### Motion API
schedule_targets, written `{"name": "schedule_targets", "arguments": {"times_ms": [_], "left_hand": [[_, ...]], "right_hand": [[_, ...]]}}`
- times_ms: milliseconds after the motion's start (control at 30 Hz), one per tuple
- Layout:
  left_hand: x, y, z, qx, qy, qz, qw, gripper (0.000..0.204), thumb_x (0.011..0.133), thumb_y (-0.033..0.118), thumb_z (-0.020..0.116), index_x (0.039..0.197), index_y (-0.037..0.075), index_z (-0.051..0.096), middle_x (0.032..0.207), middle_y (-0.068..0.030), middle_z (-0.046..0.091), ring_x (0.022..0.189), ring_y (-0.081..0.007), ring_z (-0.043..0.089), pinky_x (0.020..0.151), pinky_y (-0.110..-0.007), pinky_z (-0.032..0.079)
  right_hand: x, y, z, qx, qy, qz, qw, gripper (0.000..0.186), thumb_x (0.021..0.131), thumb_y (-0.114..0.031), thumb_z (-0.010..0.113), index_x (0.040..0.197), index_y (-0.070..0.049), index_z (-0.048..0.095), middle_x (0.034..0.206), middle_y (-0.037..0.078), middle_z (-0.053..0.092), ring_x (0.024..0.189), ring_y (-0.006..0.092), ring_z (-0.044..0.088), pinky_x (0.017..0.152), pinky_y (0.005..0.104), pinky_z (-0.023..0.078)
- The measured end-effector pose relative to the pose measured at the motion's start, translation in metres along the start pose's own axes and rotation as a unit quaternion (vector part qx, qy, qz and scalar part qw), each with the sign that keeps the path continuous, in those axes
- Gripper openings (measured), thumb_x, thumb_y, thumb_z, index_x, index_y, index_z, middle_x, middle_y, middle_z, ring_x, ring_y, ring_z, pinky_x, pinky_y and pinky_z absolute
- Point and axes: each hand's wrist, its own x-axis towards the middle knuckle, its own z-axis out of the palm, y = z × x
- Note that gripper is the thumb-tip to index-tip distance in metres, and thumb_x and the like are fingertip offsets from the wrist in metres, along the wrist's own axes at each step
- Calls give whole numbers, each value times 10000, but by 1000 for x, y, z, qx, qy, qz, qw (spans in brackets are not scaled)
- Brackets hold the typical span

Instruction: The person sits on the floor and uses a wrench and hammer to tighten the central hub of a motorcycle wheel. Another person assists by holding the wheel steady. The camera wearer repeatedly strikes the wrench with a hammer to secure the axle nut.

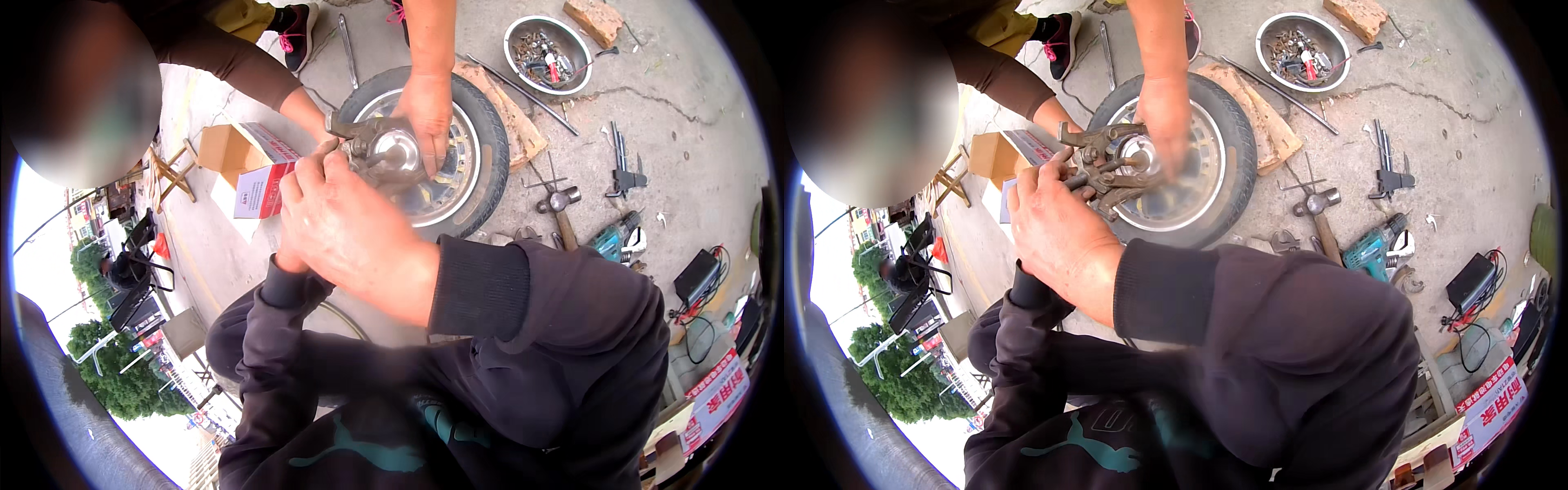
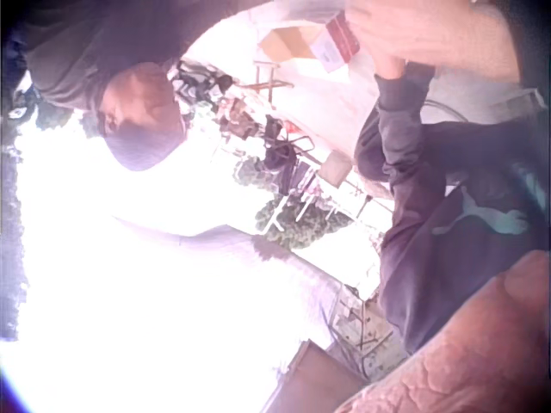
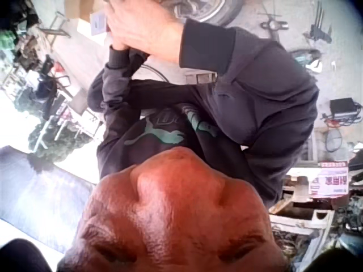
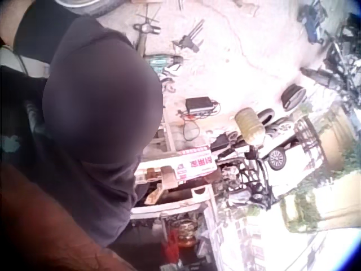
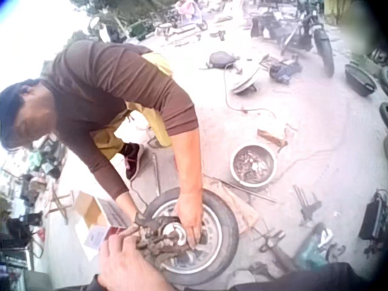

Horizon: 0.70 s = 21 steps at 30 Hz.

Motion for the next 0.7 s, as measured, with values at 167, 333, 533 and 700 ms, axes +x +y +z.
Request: {"name": "schedule_targets", "arguments": {"times_ms": [167, 333, 533, 700], "left_hand": [[12, 11, -9, -128, 49, -36, 990, 151, 731, 17, 712, 859, 94, 732, 1045, -7, 734, 963, -217, 629, 814, -277, 515], [8, -1, 9, -139, 38, -85, 986, 98, 718, 50, 683, 801, 95, 708, 1083, 60, 752, 910, -166, 631, 804, -249, 491], [13, -16, -1, -316, -86, -207, 922, 392, 777, 53, 719, 1147, 53, 589, 1106, -58, 704, 982, -207, 642, 879, -307, 499], [14, -32, 14, -445, -135, -241, 852, 700, 804, 61, 774, 1416, 16, 438, 1197, -139, 651, 1095, -249, 626, 970, -374, 493]], "right_hand": [[8, -3, -6, -33, -82, 96, 991, 299, 907, -234, 555, 1029, 9, 679, 1039, 280, 698, 799, 264, 630, 662, 372, 458], [6, 21, 7, 81, -19, 6, 996, 299, 930, -237, 537, 1011, 13, 678, 1027, 275, 701, 769, 243, 597, 649, 351, 443], [-2, 26, 6, 133, -8, 82, 988, 318, 964, -309, 535, 904, -22, 660, 796, 79, 602, 733, 183, 504, 627, 316, 404], [1, 41, 13, 157, 32, 0, 987, 272, 926, -271, 550, 982, -22, 647, 822, 73, 573, 780, 200, 513, 626, 342, 401]]}}
